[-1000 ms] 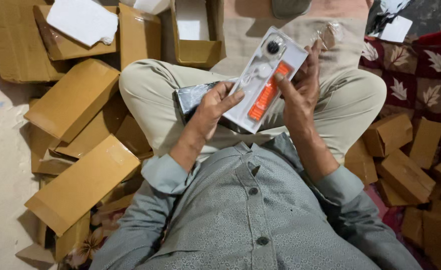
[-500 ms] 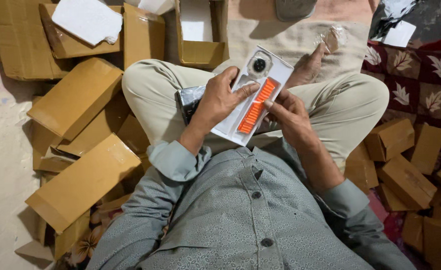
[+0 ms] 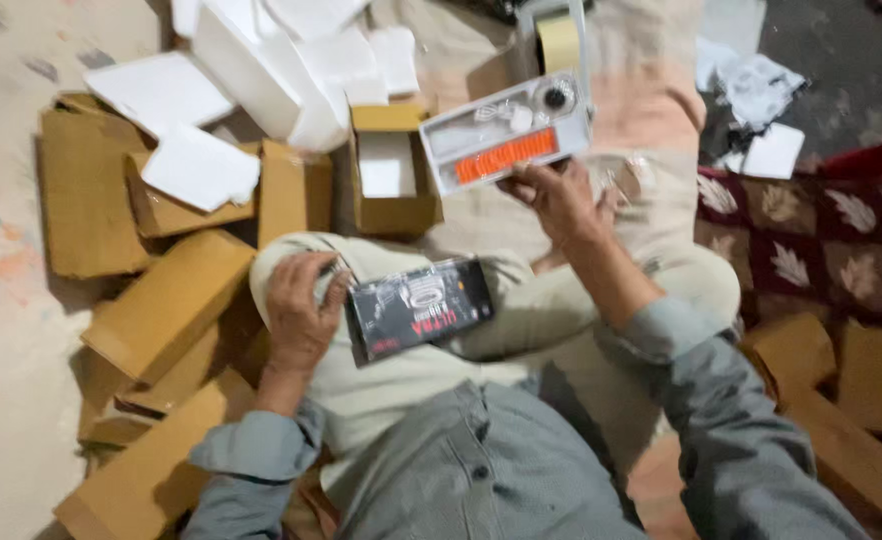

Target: The person packs a smartwatch and a camera kit into separate cardboard boxes. They place each item into a box, close the flaps, and seal the boxes with packing tape using a tape dispenser.

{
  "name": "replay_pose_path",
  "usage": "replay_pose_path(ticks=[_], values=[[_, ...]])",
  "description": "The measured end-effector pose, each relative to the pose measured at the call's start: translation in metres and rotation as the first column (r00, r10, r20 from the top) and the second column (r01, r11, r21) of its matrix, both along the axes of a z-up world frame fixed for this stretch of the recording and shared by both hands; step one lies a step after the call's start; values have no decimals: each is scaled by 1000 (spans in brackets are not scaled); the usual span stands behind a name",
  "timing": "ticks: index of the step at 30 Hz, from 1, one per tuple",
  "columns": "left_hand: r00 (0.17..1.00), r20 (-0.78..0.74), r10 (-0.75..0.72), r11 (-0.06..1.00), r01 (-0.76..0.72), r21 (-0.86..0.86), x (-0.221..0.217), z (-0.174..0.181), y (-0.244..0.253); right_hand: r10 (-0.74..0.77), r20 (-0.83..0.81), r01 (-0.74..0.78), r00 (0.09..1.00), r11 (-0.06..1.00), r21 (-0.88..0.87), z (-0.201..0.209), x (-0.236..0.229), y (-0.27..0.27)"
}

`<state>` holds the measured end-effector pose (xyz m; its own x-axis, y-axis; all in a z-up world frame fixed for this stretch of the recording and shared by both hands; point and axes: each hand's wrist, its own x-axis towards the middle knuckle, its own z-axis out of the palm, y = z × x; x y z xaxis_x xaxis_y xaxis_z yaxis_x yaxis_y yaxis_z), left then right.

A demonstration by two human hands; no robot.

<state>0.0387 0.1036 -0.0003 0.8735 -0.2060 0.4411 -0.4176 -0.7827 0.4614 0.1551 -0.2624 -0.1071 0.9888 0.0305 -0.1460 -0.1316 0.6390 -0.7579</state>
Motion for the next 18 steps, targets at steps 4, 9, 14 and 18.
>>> replay_pose_path(ticks=[4, 9, 14, 18], values=[[996, 89, 12, 996, -20, 88, 14, -6, -14, -16, -83, 14, 996, 999, -29, -20, 4, 15], [989, 136, 52, 971, -82, 226, 20, -3, -35, -159, -131, 163, 979, 986, 24, -17, 5, 7], [996, 51, 80, 958, -91, 270, 23, -8, -25, -124, -122, 133, 985, 989, 63, -14, 20, 14], [995, 56, 86, 955, -99, 279, 27, -9, -29, -139, -146, 153, 980, 984, 88, -17, 14, 7]])
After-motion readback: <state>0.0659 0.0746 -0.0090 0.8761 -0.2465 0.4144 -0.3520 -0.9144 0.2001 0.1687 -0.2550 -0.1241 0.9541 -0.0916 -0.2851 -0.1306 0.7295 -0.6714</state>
